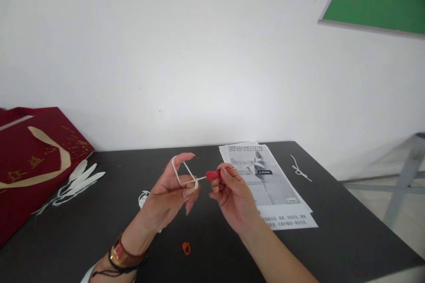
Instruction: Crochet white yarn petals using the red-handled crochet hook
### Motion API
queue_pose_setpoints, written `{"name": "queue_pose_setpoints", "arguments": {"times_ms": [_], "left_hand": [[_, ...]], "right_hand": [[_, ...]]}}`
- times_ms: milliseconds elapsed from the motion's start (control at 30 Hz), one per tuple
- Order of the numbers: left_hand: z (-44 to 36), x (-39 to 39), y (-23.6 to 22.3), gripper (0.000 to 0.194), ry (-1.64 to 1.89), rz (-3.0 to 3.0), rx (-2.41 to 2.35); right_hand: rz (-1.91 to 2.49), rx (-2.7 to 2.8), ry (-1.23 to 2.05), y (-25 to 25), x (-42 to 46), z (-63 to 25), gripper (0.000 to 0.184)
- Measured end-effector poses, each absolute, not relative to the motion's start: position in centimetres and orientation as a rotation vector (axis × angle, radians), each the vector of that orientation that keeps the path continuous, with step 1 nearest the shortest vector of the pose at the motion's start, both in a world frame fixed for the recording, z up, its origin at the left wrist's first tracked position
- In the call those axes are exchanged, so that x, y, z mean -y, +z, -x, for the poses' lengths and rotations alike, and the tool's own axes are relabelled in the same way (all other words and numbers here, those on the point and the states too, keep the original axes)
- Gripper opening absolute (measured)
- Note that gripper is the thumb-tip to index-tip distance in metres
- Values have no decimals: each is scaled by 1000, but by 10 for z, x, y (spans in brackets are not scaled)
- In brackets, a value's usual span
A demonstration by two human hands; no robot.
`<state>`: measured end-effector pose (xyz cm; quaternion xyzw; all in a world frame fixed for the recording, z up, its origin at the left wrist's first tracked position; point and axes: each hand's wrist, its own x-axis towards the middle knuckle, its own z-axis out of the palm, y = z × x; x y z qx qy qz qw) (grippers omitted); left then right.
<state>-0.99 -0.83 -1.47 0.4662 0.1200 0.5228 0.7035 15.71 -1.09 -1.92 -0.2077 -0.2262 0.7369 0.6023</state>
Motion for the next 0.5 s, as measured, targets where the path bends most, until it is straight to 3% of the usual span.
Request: {"name": "queue_pose_setpoints", "arguments": {"times_ms": [367,433,500], "left_hand": [[5,8,-16,45,1321,-1107,-323],[4,8,-16,45,1338,-1097,-347],[2,9,-14,46,1359,-1074,-383]], "right_hand": [[585,734,1317,-15,18,-153,11],[623,855,1156,-16,21,-154,5],[650,1044,901,-18,25,-158,12]]}}
